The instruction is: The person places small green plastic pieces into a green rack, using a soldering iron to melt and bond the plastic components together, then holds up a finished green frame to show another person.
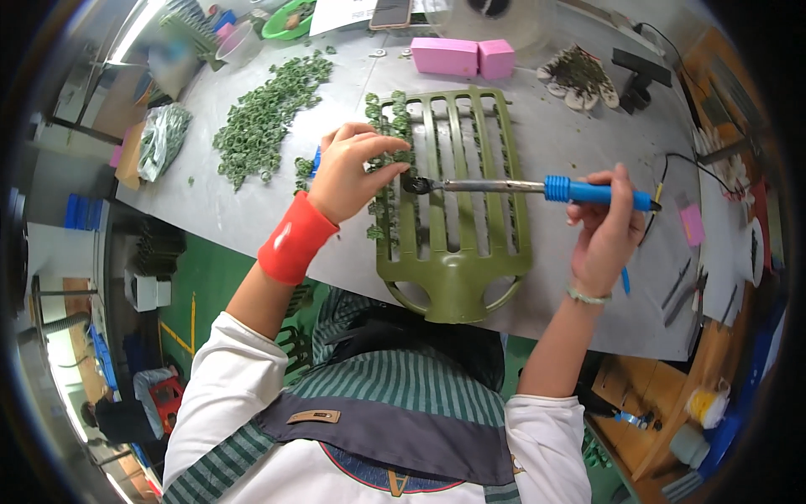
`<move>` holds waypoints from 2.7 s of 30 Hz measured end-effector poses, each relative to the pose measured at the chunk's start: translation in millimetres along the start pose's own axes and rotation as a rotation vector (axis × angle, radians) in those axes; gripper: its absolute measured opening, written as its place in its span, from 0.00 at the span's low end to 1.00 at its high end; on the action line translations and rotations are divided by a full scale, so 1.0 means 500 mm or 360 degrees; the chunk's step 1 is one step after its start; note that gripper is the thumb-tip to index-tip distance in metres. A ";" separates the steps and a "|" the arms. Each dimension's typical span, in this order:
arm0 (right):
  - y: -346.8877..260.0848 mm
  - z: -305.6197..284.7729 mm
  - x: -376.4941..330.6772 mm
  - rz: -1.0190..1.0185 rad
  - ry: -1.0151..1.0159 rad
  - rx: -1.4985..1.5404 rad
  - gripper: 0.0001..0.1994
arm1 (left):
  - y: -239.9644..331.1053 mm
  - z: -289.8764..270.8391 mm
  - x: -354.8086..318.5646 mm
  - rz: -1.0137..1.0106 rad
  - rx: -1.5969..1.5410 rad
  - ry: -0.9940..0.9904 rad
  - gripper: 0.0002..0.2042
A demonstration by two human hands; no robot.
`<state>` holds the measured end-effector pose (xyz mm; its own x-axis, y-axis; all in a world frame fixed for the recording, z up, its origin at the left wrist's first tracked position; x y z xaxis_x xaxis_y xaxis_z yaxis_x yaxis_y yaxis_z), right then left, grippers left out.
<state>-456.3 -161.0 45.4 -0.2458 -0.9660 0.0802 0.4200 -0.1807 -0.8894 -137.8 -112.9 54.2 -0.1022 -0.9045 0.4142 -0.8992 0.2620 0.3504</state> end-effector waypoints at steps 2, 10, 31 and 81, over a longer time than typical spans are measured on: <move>0.000 0.002 -0.003 0.0027 -0.0005 -0.0003 0.15 | -0.051 -0.030 -0.001 -0.0140 -0.0517 0.0058 0.11; -0.002 0.023 -0.013 0.0066 -0.0042 -0.0021 0.16 | -0.403 -0.038 -0.177 -0.1097 -0.0267 -0.0452 0.12; -0.033 0.036 -0.032 0.0012 -0.0022 -0.0026 0.16 | -0.469 -0.073 -0.105 -0.0890 0.0349 -0.0308 0.14; -0.029 0.012 -0.028 0.0032 -0.0050 -0.0036 0.15 | -0.226 -0.054 -0.119 0.0120 0.0516 -0.0264 0.12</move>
<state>-453.6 -146.1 60.2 -0.2096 -0.9749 0.0758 0.4048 -0.1571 -0.9008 -18.6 -79.7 12.7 -0.2167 -0.9359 0.2777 -0.9719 0.2337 0.0291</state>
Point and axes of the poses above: each hand's wrist, its own x-axis towards the middle knuckle, its own z-axis out of the palm, y = z × x, the point moved 9 cm from there along x, towards the middle knuckle, and after that the axes turned 5 degrees about x, right-handed, at the moved point
